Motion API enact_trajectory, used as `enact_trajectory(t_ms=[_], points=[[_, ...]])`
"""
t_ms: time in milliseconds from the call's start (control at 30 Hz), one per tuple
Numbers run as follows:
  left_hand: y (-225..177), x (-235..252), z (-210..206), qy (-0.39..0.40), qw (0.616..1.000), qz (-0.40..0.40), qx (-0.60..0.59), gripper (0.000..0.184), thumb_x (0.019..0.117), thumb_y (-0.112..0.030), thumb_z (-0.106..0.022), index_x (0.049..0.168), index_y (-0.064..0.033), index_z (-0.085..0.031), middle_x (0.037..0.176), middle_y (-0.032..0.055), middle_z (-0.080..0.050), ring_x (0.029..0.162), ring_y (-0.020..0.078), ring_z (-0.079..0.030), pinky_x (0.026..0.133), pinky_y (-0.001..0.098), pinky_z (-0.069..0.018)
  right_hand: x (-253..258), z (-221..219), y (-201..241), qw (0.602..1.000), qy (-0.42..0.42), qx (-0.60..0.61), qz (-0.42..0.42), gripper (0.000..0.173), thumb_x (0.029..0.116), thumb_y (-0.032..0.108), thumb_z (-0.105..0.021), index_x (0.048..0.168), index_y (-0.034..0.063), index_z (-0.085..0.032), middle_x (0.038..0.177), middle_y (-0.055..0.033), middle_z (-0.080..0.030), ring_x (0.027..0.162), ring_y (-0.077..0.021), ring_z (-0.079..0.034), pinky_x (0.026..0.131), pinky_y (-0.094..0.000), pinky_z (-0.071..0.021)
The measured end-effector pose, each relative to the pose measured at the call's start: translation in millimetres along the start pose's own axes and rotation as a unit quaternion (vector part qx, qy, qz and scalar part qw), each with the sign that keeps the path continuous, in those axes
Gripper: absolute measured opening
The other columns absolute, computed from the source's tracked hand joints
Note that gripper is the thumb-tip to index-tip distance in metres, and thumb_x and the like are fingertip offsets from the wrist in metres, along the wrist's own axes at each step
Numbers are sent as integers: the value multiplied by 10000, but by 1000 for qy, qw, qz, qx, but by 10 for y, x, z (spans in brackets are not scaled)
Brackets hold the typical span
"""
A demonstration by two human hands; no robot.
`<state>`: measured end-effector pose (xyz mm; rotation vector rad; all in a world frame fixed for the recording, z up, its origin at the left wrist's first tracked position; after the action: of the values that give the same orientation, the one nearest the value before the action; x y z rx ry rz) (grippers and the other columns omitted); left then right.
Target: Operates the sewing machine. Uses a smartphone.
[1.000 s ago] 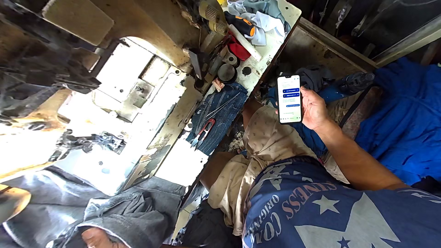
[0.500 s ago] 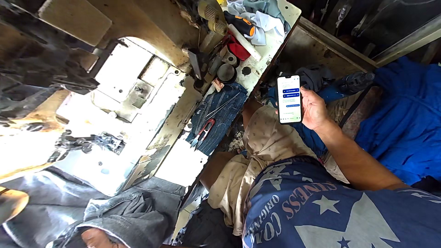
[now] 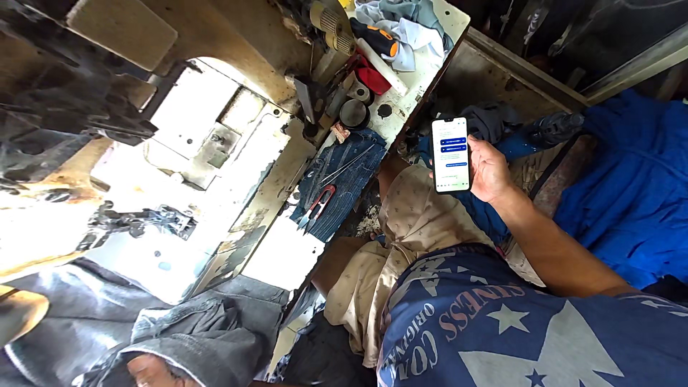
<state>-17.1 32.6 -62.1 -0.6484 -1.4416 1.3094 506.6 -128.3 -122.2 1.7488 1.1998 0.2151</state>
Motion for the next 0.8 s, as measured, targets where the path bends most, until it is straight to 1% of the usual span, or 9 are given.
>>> enact_trajectory(t_ms=[67, 133, 200, 300, 433, 600, 800], points=[[-3, 19, -2, -11, 1000, -7, 3, 406, 1083, -29, -402, 1395, 224, -346, 1254, 214, -620, 1185, 130, -633, 1061, 302, -508, 3, 2, 0, 1000, -1, -3, 0, 565, 1123, 421, -185, 1448, 67, -483, 1291, -208, -654, 1164, -366, -667, 967, -595, -558], [-2, 22, -15, -24, 1000, -20, -3, 395, 1078, -15, -410, 1377, 238, -358, 1247, 232, -623, 1184, 145, -637, 1057, 311, -513, 4, 1, 1, 1000, 0, -3, 0, 570, 1122, 422, -180, 1449, 65, -482, 1295, -212, -652, 1169, -368, -665, 970, -594, -557], [-20, 16, -19, -20, 1000, -13, 2, 408, 1082, -25, -409, 1393, 231, -345, 1260, 223, -620, 1190, 135, -632, 1059, 302, -509, 3, -7, 5, 1000, -2, -5, 0, 570, 1122, 422, -182, 1447, 64, -486, 1292, -213, -654, 1169, -368, -665, 969, -592, -558], [13, 29, 21, -3, 1000, 6, 11, 408, 1086, -57, -422, 1405, 189, -356, 1236, 177, -639, 1164, 115, -648, 1044, 291, -524, 3, -9, 9, 1000, -4, -8, 0, 568, 1122, 421, -186, 1444, 65, -490, 1291, -209, -656, 1163, -363, -668, 965, -588, -561], [16, 25, 27, -1, 1000, 12, 9, 407, 1085, -55, -423, 1410, 179, -352, 1225, 161, -642, 1151, 105, -651, 1035, 287, -529, 10, -10, 8, 1000, -2, -4, -3, 569, 1122, 424, -184, 1452, 70, -483, 1300, -204, -653, 1169, -360, -666, 974, -586, -558], [-32, 23, 5, 6, 1000, 20, 13, 385, 1079, -15, -392, 1402, 191, -353, 1238, 159, -634, 1163, 85, -635, 1044, 270, -516, 27, -2, 5, 1000, -12, -12, -2, 568, 1121, 424, -198, 1453, 63, -484, 1301, -209, -651, 1175, -368, -661, 978, -598, -551], [58, 56, 67, 5, 1000, 9, 14, 389, 1084, -43, -417, 1399, 182, -372, 1235, 164, -639, 1161, 105, -644, 1044, 290, -522, 29, -5, 1, 1000, -14, -3, 1, 562, 1121, 426, -208, 1439, 62, -494, 1287, -221, -654, 1163, -381, -665, 968, -613, -552]])
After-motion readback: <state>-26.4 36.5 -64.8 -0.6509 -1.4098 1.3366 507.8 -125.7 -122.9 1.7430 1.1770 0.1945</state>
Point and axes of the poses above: each hand's wrist, its own x-axis towards the middle knuckle, its own z-axis out of the back of the hand, y = z × x, the point moved 2 cm from there along x, towards the middle knuckle
